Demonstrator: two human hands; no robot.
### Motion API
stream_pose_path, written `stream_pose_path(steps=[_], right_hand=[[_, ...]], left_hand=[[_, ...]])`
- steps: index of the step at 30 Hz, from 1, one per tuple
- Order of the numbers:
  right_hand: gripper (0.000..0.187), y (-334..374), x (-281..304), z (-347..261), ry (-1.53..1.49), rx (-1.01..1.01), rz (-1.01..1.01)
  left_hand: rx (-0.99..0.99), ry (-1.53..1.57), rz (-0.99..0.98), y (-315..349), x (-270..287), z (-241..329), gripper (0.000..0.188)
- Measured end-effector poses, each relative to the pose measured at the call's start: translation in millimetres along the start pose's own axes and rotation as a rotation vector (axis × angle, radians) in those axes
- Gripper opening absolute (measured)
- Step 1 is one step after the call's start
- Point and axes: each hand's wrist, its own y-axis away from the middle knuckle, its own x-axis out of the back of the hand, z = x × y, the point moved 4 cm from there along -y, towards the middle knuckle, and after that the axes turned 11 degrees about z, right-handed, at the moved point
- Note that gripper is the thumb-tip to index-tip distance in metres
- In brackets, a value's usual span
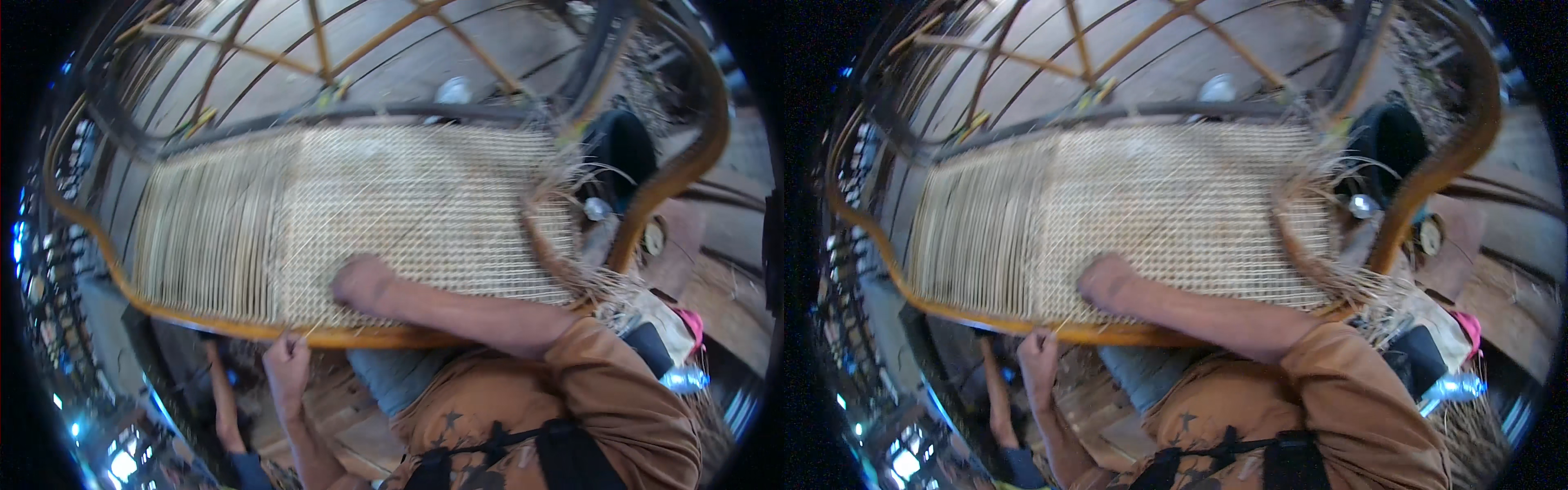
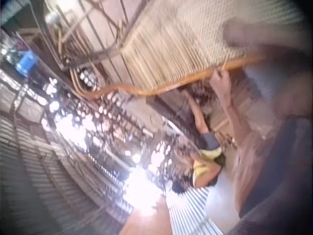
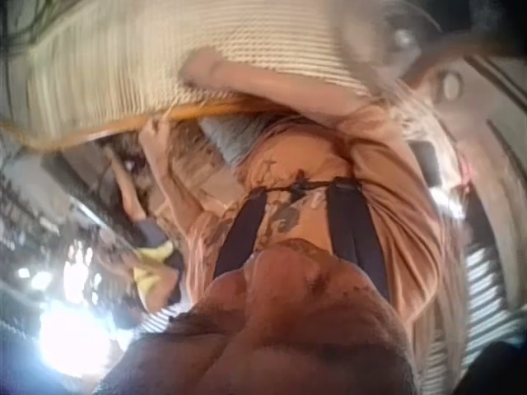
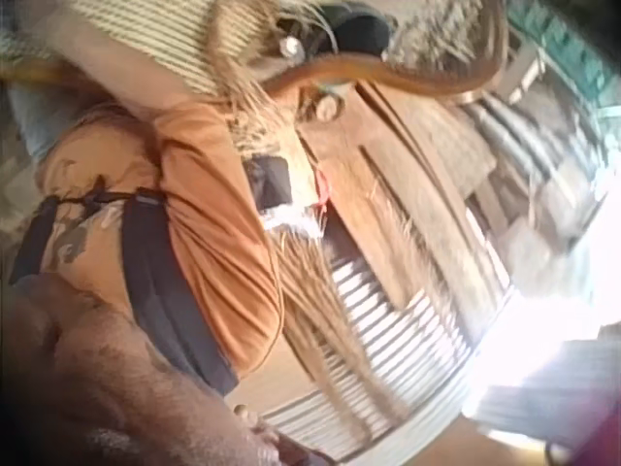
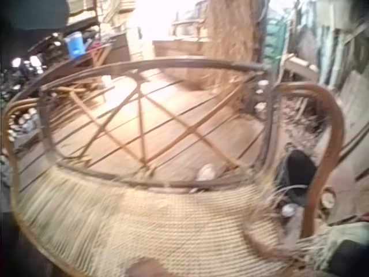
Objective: Weaving and repairing the rattan seat of a chair.
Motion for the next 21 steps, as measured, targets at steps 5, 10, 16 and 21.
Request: stream_pose_path(steps=[5, 10, 16, 21], right_hand=[[0.011, 5.4, 18.8, -7.2, -0.072, -0.125, 0.016], [0.013, 3.7, 25.9, -3.2, -0.066, -0.101, -0.053], [0.014, 78.6, 220.4, 44.6, -0.513, 0.048, 0.759], [0.019, 146.6, 321.5, 111.3, -0.715, -0.026, 1.073]], left_hand=[[0.105, 0.276, -0.081, -5.2, -2.6, -23.8, 0.013], [0.223, 0.465, -0.171, -4.4, -4.1, -9.8, 0.014], [0.277, 0.688, -0.17, -10.6, -17.6, 101.5, 0.025], [-0.119, 0.298, -0.648, -53.1, -151.6, 220.5, 0.026]])
